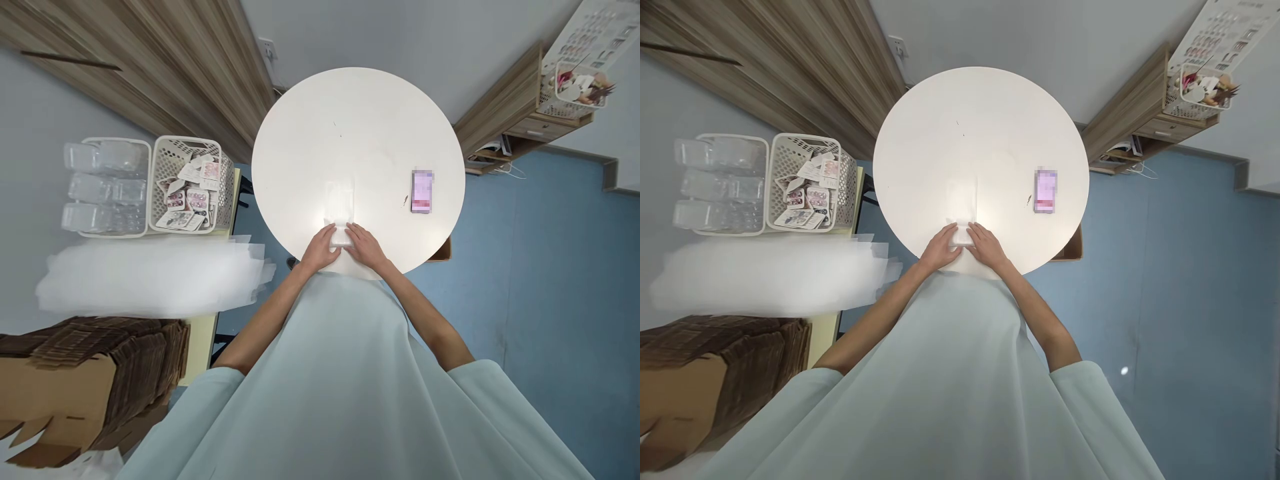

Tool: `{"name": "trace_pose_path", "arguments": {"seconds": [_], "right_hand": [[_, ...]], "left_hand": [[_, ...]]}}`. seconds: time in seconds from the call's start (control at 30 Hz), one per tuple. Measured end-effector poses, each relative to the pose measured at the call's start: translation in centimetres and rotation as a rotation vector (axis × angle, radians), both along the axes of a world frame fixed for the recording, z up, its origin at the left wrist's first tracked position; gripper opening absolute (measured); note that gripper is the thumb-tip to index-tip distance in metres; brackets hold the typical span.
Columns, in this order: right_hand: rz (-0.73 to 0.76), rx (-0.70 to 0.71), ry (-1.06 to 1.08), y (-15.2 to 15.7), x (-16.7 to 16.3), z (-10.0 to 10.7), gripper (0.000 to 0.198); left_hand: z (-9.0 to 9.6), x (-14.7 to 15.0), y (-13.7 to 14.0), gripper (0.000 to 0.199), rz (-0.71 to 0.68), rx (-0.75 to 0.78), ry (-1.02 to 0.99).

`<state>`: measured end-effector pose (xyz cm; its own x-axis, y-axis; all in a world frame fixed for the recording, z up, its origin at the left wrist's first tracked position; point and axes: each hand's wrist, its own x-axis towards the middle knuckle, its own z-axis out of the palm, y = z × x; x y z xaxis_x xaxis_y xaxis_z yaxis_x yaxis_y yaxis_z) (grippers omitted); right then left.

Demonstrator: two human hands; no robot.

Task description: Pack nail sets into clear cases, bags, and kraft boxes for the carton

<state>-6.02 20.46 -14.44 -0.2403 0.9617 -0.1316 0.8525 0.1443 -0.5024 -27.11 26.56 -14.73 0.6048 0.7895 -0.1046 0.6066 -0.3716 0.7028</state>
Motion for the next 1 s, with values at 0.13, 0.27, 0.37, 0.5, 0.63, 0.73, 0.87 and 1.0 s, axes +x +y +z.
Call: {"name": "trace_pose_path", "arguments": {"seconds": [0.13,0.27,0.37,0.5,0.63,0.73,0.87,1.0], "right_hand": [[-0.015,-0.011,0.055,-3.2,-0.4,0.0,0.057],[-0.069,-0.023,0.111,-4.4,-0.2,0.0,0.056],[-0.132,-0.012,0.156,-3.6,-0.2,-0.1,0.051],[-0.249,-0.022,0.211,-1.6,-0.3,-0.1,0.046],[-0.352,-0.040,0.197,0.4,-0.2,-0.2,0.043],[-0.417,-0.070,0.154,1.6,0.0,-0.4,0.038],[-0.514,-0.144,0.043,2.8,-0.1,-0.3,0.030],[-0.418,-0.061,0.022,3.8,-0.1,0.3,0.034]], "left_hand": [[0.3,-1.2,-2.0,0.070,-0.040,-0.024,0.014],[0.4,-1.9,-2.8,0.060,-0.007,-0.083,0.029],[0.3,-1.7,-2.1,0.054,0.071,-0.155,-0.003],[0.2,-1.0,-0.3,0.053,0.232,-0.252,-0.019],[-0.1,0.0,1.1,0.033,0.318,-0.259,0.074],[-0.4,0.7,1.7,0.022,0.363,-0.241,0.130],[-0.6,1.3,2.1,0.038,0.418,-0.170,0.160],[-0.4,1.8,2.5,0.054,0.262,0.020,0.128]]}}
